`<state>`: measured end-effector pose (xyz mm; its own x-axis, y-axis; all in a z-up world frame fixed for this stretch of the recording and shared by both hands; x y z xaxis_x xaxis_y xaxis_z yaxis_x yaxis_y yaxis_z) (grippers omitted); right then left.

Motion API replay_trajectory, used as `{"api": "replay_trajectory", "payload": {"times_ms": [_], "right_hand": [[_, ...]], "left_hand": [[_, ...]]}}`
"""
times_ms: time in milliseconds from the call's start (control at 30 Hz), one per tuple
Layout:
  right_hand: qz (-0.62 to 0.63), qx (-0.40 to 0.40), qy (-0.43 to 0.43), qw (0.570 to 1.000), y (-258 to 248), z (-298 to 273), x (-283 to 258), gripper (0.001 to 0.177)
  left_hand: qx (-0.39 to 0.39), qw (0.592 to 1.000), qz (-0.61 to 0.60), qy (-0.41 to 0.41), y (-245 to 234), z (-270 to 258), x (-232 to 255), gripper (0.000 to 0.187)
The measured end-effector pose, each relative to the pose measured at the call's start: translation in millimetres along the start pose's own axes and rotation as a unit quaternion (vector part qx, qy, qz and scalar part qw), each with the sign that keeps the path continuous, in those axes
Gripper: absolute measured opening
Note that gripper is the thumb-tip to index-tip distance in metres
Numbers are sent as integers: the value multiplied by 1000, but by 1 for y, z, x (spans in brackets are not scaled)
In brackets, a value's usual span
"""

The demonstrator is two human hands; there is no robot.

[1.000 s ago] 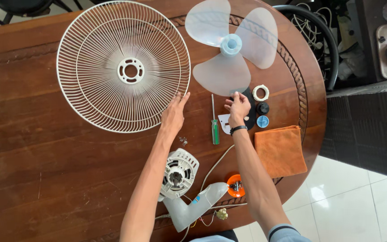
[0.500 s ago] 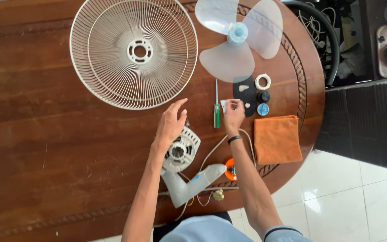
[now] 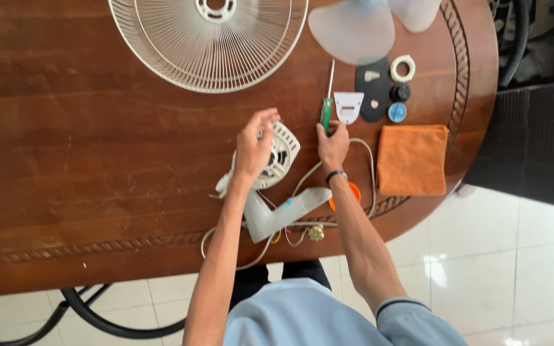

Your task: The person disassembles a white electric fan on a wooden table. They use a screwdriver to remove screws from the base, then detach the fan blades and front grille by hand, placing the parts on the table.

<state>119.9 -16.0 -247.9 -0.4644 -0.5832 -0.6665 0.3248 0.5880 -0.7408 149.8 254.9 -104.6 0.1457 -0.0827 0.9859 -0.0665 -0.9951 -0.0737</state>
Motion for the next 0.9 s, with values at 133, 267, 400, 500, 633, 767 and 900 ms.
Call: {"api": "replay_trajectory", "payload": {"times_ms": [133, 267, 400, 500, 633, 767, 900], "right_hand": [[101, -78, 91, 988, 3, -8, 15, 37], [140, -157, 125, 970, 1, -30, 16, 38], [122, -185, 132, 966, 4, -53, 23, 40], [120, -216, 141, 959, 12, -71, 36, 40], [193, -239, 130, 943, 17, -87, 36, 35], [309, -247, 164, 904, 7, -108, 27, 27], [371, -237, 153, 885, -13, -134, 8, 24]], "left_hand": [[50, 997, 52, 18, -22, -14, -7, 32], [37, 995, 72, 65, -36, -35, -11, 35], [9, 993, 69, 94, -41, -46, -20, 47], [6, 993, 67, 97, -44, -53, -31, 53], [10, 992, 44, 114, -56, -61, -34, 58], [20, 995, 56, 82, -73, -76, -45, 60], [55, 995, 48, 61, -83, -95, -62, 59]]}}
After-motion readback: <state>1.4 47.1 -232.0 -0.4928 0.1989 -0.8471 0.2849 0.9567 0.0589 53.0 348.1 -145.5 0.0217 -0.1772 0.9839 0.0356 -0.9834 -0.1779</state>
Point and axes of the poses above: each hand's wrist, its own z-axis towards the middle knuckle, its own y-axis out of the palm, x = y × z, the point moved 10 cm from there along z, towards the middle knuckle, and after that the axes turned 5 degrees about -z, right-handed, at the moved point
